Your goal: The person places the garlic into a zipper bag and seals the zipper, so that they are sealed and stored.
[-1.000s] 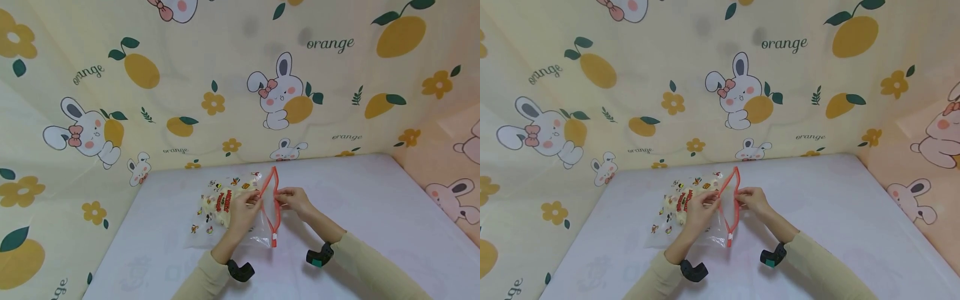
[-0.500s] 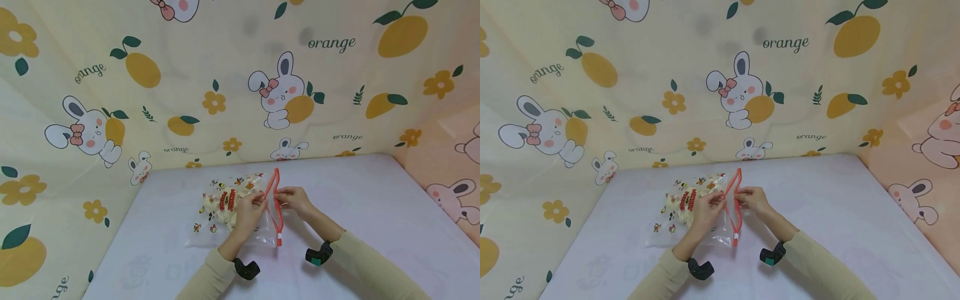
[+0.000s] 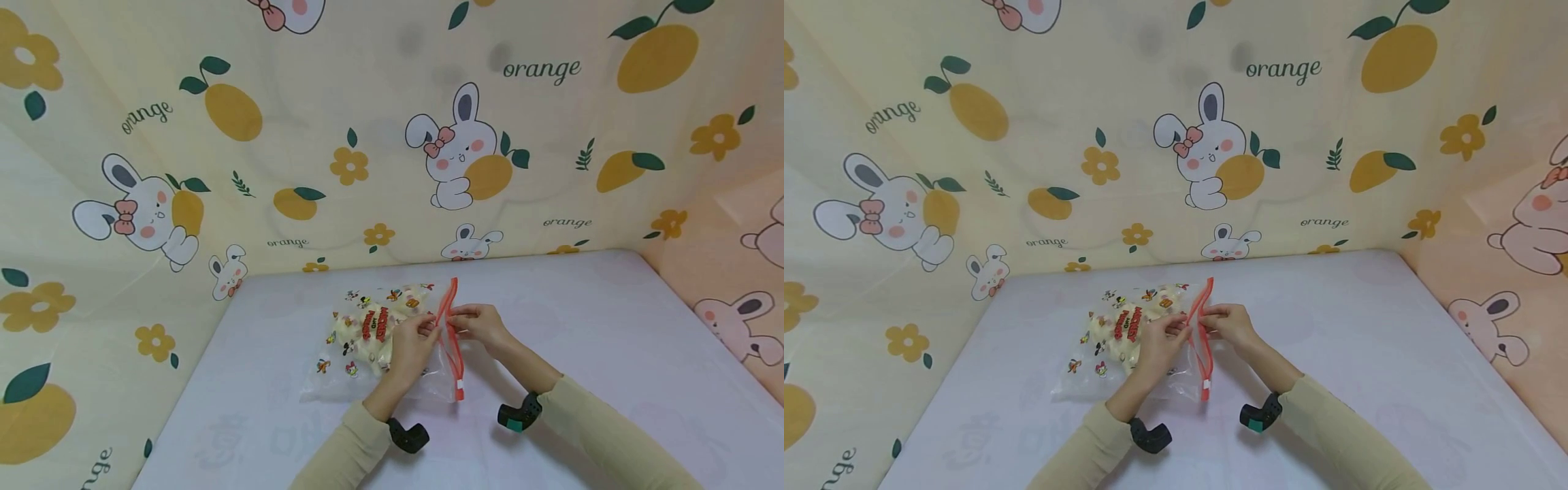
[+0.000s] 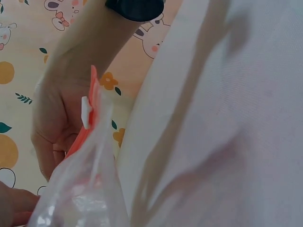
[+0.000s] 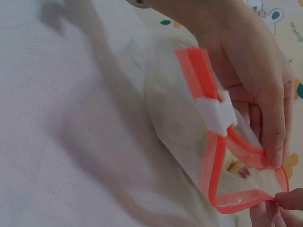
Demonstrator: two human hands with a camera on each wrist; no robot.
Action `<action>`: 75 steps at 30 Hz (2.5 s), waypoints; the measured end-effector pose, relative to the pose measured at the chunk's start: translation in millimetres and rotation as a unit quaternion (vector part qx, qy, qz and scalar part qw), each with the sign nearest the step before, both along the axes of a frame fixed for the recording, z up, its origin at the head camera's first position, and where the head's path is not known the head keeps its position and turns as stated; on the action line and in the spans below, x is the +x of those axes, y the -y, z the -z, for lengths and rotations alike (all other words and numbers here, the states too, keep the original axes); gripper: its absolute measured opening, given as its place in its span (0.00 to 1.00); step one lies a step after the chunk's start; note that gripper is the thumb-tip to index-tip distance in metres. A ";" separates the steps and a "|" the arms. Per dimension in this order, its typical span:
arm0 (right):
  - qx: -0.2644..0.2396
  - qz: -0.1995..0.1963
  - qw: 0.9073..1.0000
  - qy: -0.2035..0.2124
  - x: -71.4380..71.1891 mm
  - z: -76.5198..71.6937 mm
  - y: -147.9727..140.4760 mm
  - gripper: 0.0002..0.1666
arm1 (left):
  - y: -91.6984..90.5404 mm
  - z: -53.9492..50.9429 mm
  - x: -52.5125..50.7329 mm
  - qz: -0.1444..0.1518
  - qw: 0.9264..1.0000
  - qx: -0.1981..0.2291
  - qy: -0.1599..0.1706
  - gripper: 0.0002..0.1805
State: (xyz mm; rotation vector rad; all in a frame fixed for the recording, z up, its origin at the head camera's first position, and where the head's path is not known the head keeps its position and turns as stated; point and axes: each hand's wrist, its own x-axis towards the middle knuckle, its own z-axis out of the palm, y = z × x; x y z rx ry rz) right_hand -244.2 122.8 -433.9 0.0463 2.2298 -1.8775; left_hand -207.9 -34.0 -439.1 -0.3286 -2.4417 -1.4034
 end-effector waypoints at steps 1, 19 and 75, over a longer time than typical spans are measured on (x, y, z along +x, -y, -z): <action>-0.003 -0.001 1.000 0.000 0.3 -0.1 0.2 0.21 | -0.6 0.2 0.1 0.000 1.000 -0.001 0.001 0.10; 0.011 -0.023 1.000 -0.001 6.2 7.3 -9.9 0.23 | -0.8 -3.8 15.3 0.035 0.999 -0.007 0.014 0.11; -0.016 -0.248 0.965 0.081 92.0 31.4 -36.5 0.21 | 16.0 43.5 109.1 0.162 0.811 0.285 0.484 0.15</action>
